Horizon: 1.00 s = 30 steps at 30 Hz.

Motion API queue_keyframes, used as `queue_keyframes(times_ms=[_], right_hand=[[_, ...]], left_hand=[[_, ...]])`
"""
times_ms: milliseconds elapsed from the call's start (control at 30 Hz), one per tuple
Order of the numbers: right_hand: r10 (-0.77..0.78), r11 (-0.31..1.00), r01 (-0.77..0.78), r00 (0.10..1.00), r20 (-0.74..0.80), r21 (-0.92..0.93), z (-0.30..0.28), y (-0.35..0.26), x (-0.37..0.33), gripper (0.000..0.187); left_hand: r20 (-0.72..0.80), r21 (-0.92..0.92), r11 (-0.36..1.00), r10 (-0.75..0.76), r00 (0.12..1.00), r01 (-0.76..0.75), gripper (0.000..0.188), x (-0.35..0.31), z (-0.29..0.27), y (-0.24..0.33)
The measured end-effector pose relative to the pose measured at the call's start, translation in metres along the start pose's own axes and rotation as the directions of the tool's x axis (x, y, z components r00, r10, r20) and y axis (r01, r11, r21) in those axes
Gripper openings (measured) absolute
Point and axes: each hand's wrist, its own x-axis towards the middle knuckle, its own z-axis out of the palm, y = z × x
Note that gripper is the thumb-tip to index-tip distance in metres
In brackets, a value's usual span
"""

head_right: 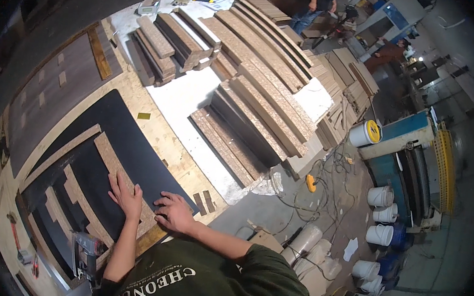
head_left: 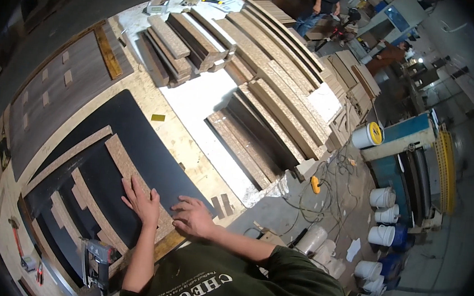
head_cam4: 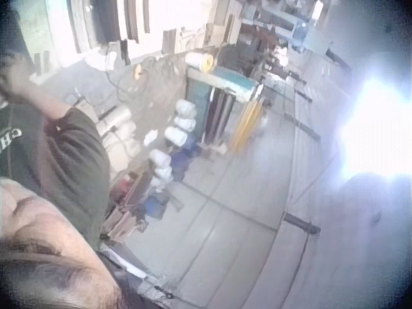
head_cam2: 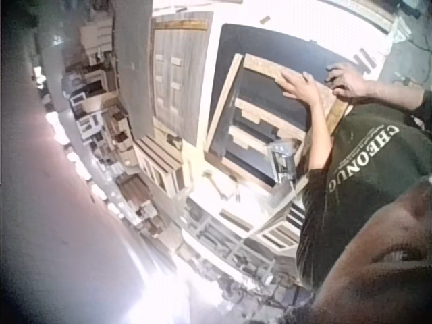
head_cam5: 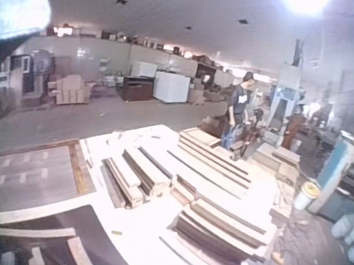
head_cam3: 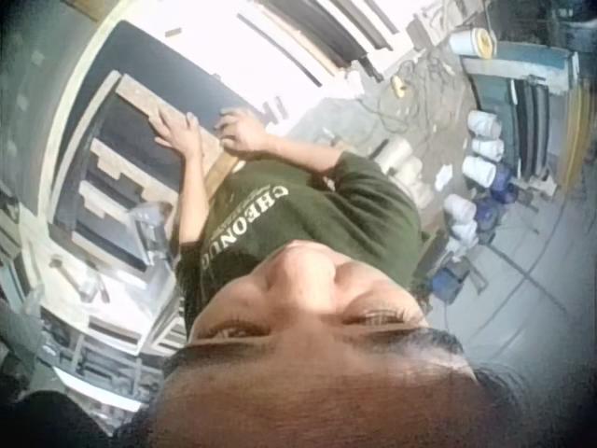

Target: Assembling wooden furniture frames by placing slats into a jig and securing them with a pneumatic staple gun.

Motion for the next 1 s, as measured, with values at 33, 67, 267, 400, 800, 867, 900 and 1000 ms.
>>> queue_keyframes(times_ms=[33, 67, 267, 400, 800, 867, 900, 1000], right_hand=[[-0.012, 1.000, 0.012, 1.000, 0.013, -0.001, 0.000, 0.000, 0.002, 0.017], [-0.012, 1.000, 0.012, 1.000, 0.012, 0.013, -0.001, -0.001, 0.004, 0.015], [0.007, 1.000, -0.008, 0.994, 0.110, 0.007, -0.015, 0.003, 0.035, 0.022], [-0.052, 0.985, 0.072, 0.991, -0.125, 0.155, -0.008, -0.001, 0.103, 0.035], [0.115, 0.992, -0.111, 0.990, 0.076, -0.056, 0.042, -0.019, 0.218, 0.089], [0.117, 0.992, -0.113, 0.989, 0.086, -0.051, 0.045, -0.017, 0.218, 0.092], [0.117, 0.992, -0.113, 0.989, 0.090, -0.049, 0.043, -0.021, 0.218, 0.092], [0.125, 0.989, -0.116, 0.986, 0.111, -0.091, 0.041, -0.030, 0.216, 0.089]], left_hand=[[-0.006, -0.007, 1.000, 0.013, 1.000, -0.013, 0.078, 0.001, 0.001, -0.002], [-0.004, 0.004, 1.000, 0.005, 1.000, -0.005, 0.078, 0.002, 0.000, -0.003], [-0.023, -0.017, 0.999, 0.030, 0.999, -0.031, 0.077, 0.004, 0.003, -0.007], [0.012, -0.056, 0.997, -0.062, 0.998, 0.062, 0.075, 0.004, -0.002, -0.009], [0.087, 0.297, 0.931, -0.249, 0.965, 0.214, 0.058, 0.010, 0.033, -0.037], [0.059, 0.280, 0.937, -0.234, 0.971, 0.208, 0.062, 0.008, 0.033, -0.033], [0.028, 0.269, 0.941, -0.223, 0.974, 0.208, 0.067, 0.007, 0.032, -0.035], [0.023, 0.229, 0.949, -0.230, 0.973, 0.219, 0.073, 0.008, 0.031, -0.037]])
